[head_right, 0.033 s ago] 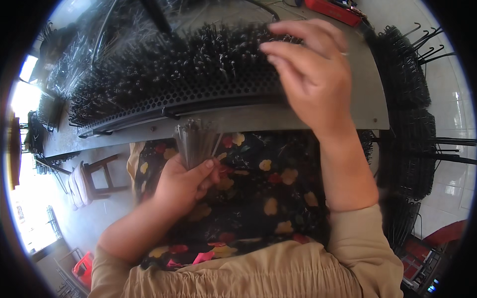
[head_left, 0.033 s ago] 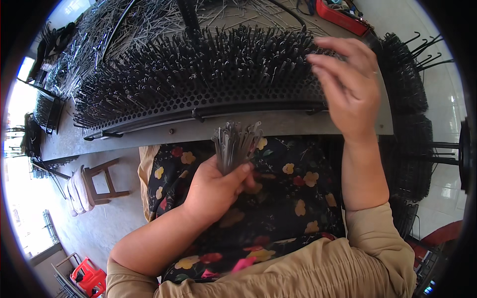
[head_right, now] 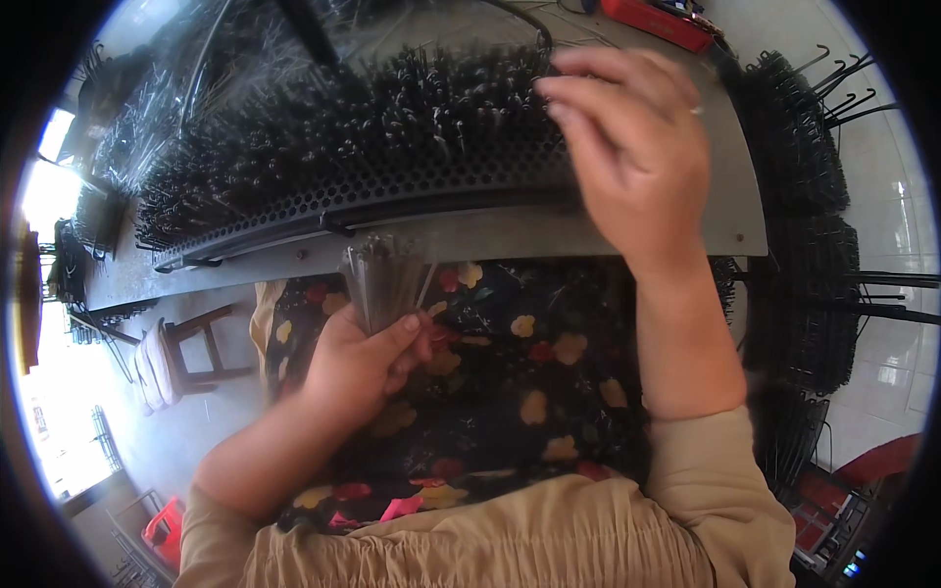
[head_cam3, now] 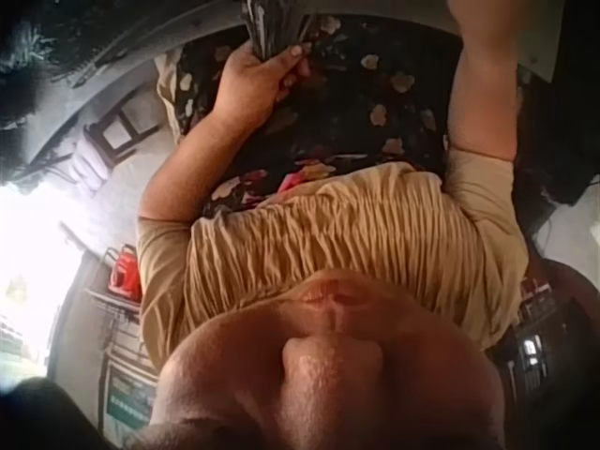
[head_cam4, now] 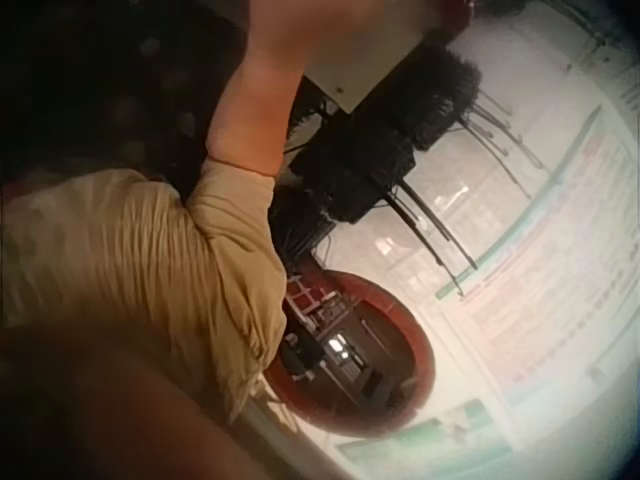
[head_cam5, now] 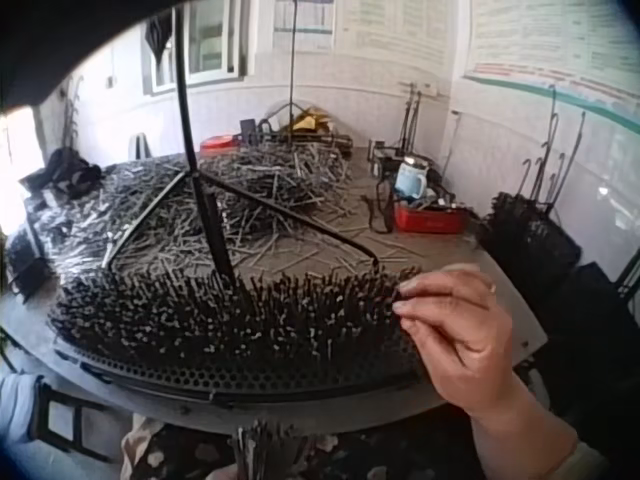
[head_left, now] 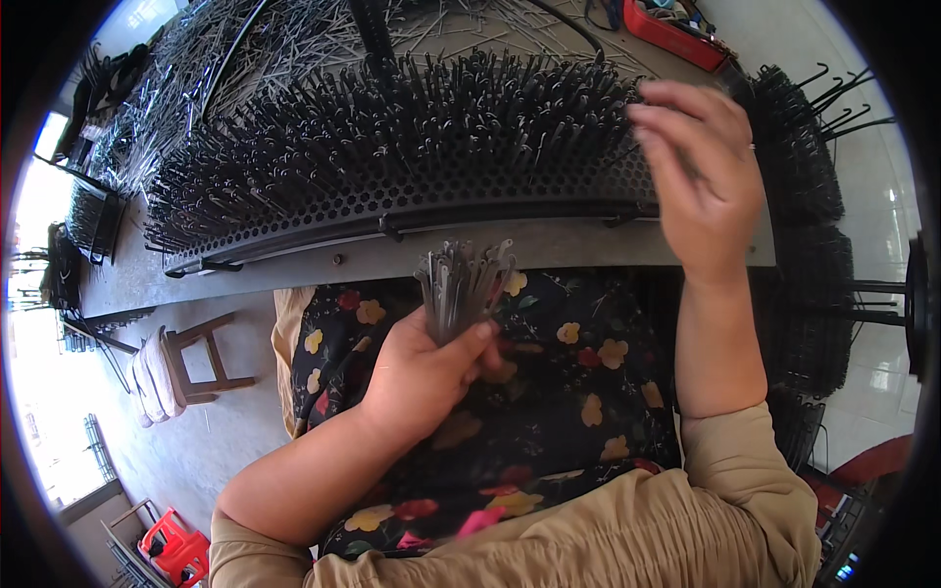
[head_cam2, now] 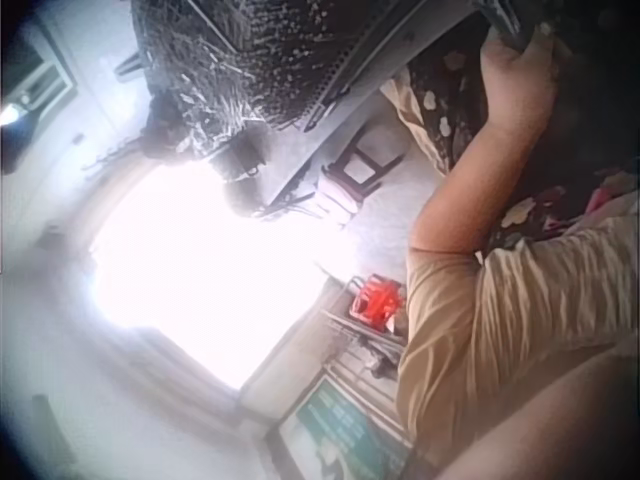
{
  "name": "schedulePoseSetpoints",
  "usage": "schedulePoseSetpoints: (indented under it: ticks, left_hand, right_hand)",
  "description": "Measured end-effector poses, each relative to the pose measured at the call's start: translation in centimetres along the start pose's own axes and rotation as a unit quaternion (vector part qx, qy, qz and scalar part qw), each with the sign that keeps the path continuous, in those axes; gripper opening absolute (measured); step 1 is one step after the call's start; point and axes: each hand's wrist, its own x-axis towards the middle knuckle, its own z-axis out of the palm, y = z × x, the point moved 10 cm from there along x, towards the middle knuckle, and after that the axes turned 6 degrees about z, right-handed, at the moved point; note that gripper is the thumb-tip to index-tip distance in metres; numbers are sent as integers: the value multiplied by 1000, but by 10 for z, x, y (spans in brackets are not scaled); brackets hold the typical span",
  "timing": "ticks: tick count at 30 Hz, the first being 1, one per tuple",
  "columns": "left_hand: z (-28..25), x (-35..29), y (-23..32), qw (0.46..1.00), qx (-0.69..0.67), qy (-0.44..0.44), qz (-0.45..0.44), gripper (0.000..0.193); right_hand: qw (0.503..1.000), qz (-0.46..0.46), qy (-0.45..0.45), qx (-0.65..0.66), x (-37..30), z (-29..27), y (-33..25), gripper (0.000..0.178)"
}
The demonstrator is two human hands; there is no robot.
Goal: Inserting metal bristles into an industrial brush base.
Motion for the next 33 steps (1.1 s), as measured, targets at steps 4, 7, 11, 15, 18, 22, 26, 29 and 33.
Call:
schedulePoseSetpoints:
  ticks: [4, 7, 11, 15, 18, 22, 26, 29, 33]
  left_hand:
    - [-2, -2, -1, 1000, -10, 5, -10, 7]
    - [0, -1, -1, 1000, 1, 2, -13, 7]
    - [0, -2, -1, 1000, -9, 1, -3, 7]
    - [0, -4, 4, 999, -8, 2, 36, 7]
    - [-3, -7, 5, 999, 4, 17, 37, 6]
    - [-7, -5, 6, 999, -9, 29, 38, 7]
    - [-9, -7, 2, 999, 2, 32, 24, 7]
    - [-7, -6, 2, 999, 18, 24, 19, 7]
    - [-6, -6, 1, 1000, -1, 14, 23, 8]
  right_hand:
    - [936, 270, -68, 216, -35, 6, 56, 18]
    - [911, 288, -169, 243, -46, 37, 57, 15]
    - [877, 349, -127, 304, -47, 49, 52, 10]
    - [779, 403, -280, 391, -88, 95, -3, 14]
    - [722, 430, -343, 420, -109, 112, -16, 11]
    - [700, 489, -262, 449, -95, 102, 7, 16]
    - [946, 174, 29, 272, -32, 29, 11, 22]
    - [983, 29, 108, 146, -21, 8, -1, 25]
    - [991, 5, 80, 105, -15, 12, -11, 23]
